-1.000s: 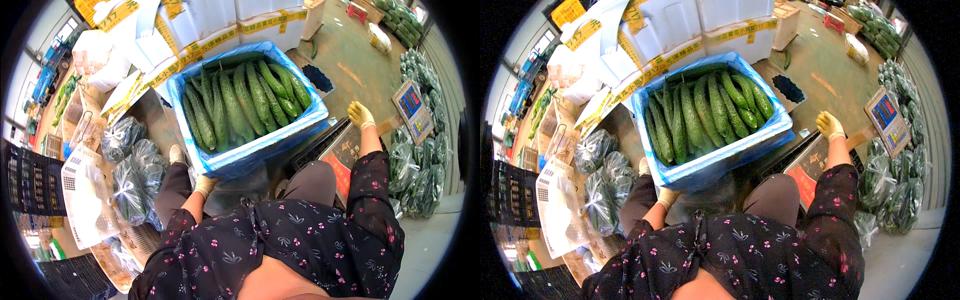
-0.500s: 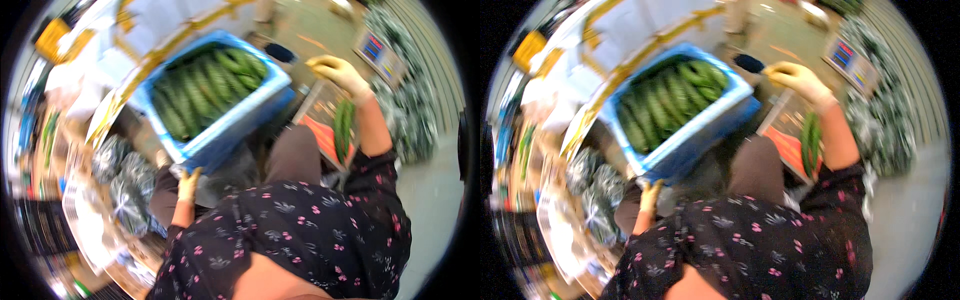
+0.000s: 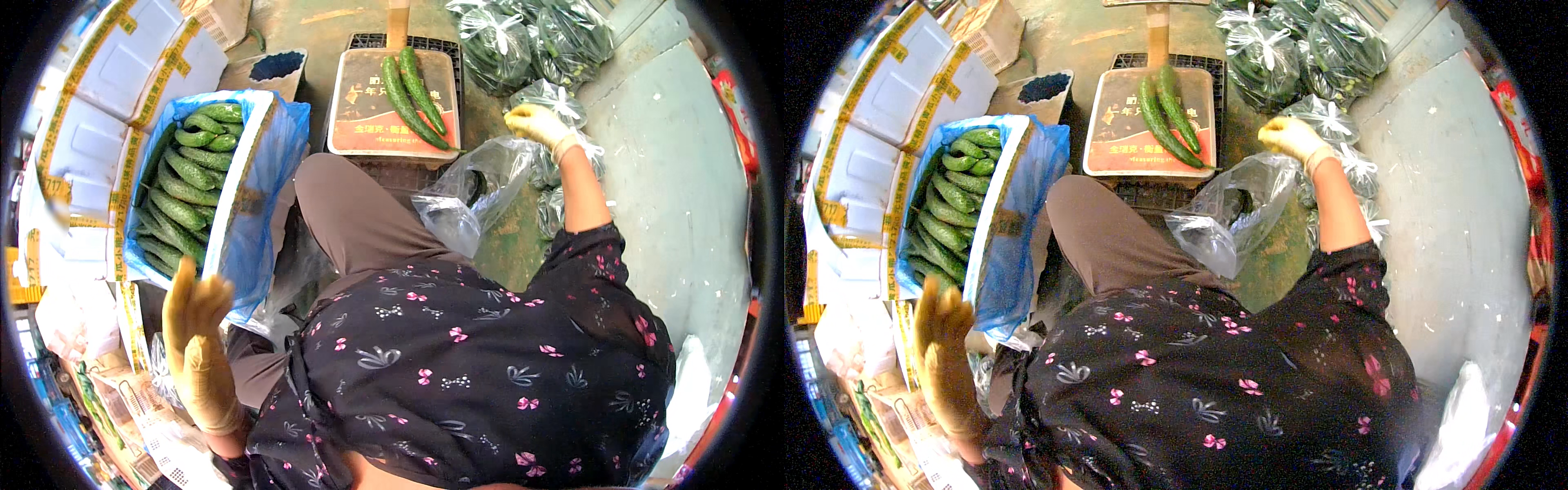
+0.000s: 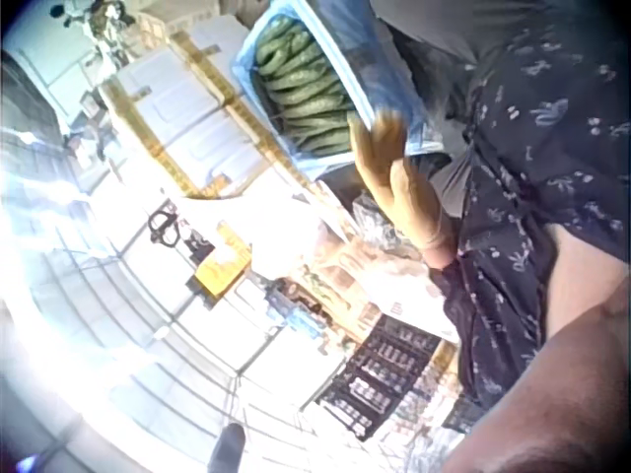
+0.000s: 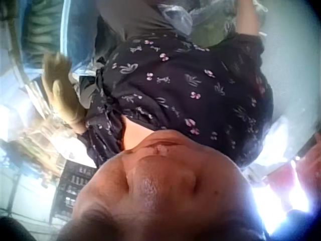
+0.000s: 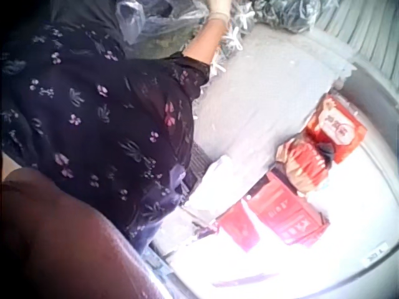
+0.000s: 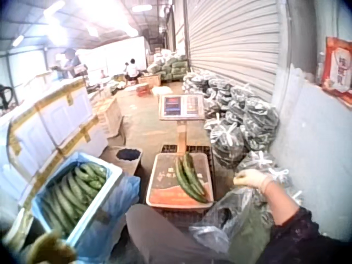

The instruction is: The person packs cucumbers into a plastic-lined foam box, weighs them, and then prepares a second box by cutting the tape and opening it.

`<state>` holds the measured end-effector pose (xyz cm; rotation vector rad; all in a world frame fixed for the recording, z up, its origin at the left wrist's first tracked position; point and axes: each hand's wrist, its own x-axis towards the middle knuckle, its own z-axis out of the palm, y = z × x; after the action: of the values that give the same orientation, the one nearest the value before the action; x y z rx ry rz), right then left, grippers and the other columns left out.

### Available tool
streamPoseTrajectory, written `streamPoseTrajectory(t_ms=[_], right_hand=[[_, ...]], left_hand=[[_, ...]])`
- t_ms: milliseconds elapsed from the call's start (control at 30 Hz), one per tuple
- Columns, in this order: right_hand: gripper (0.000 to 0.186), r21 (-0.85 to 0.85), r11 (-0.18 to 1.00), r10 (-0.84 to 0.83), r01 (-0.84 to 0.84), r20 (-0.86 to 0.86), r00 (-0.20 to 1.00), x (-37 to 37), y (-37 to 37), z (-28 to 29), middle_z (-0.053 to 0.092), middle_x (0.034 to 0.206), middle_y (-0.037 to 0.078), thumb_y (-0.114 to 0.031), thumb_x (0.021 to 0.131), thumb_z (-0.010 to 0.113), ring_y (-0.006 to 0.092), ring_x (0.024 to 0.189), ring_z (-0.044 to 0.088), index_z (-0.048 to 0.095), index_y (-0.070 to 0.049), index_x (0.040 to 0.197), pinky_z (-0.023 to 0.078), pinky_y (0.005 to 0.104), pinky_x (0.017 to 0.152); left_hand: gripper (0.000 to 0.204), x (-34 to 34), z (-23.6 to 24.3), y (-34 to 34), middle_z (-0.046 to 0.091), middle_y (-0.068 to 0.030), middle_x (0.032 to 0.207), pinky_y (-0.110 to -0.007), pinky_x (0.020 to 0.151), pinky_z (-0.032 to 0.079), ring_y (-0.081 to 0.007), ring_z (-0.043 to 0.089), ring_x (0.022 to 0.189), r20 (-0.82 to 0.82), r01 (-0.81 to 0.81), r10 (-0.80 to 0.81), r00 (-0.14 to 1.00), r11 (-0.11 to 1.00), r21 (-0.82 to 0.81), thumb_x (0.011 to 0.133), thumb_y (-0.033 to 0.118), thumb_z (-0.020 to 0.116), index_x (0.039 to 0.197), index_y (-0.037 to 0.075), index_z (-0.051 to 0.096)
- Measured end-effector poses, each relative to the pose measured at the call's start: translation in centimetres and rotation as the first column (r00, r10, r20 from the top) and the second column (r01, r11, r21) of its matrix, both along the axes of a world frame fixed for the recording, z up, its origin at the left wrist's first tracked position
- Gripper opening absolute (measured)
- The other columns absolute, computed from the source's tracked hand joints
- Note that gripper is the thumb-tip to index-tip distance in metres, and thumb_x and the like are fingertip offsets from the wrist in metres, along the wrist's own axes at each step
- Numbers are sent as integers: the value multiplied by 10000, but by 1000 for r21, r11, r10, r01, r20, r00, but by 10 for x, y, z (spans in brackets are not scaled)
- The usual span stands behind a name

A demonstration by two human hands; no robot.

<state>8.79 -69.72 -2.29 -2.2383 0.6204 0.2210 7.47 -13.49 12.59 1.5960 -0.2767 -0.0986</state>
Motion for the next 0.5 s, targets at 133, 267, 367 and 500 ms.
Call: streamPoseTrajectory(t_ms=[133, 267, 367, 500], right_hand=[[347, 143, 986, -85, 85, -5, 996, -30, 28, -14, 645, 882, 13, -278, 811, 624, 108, 729, 591, 628, -47, 1069, 460, 232, 640], [342, 152, 988, 33, -27, -34, 999, -25, 60, -13, 653, 909, 24, -271, 807, 620, 95, 758, 595, 628, -65, 1080, 449, 231, 649], [355, 214, 970, 110, -113, 25, 994, -1, 79, -8, 652, 955, 45, -252, 790, 636, 115, 831, 604, 618, -55, 1085, 464, 246, 706], [487, -58, 991, 127, -120, 145, 981, 40, 97, -17, 634, 1063, 139, -250, 729, 668, 205, 985, 605, 573, 13, 1127, 441, 289, 881]], left_hand=[[867, 20, 54, -75, 454, -187, 1309, -321, 923, 400, -242, 505, 1116, 93, 199, -196, 976, 980, -19, 773, 492, 597, 1391, -21, 269], [697, 20, 89, -95, 488, -139, 1274, -348, 941, 372, -262, 506, 1106, 432, 21, -335, 838, 810, 586, 765, 355, 601, 1330, 13, 377], [507, 8, 114, -97, 551, -112, 1069, -372, 872, 385, -285, 531, 982, 314, -324, -704, 637, 125, 938, 755, 295, 620, 1169, 30, 496], [411, -24, 126, -91, 560, -101, 864, -367, 765, 407, -266, 542, 830, 77, -376, -738, 671, -248, 893, 757, 314, 625, 1040, 31, 535]])
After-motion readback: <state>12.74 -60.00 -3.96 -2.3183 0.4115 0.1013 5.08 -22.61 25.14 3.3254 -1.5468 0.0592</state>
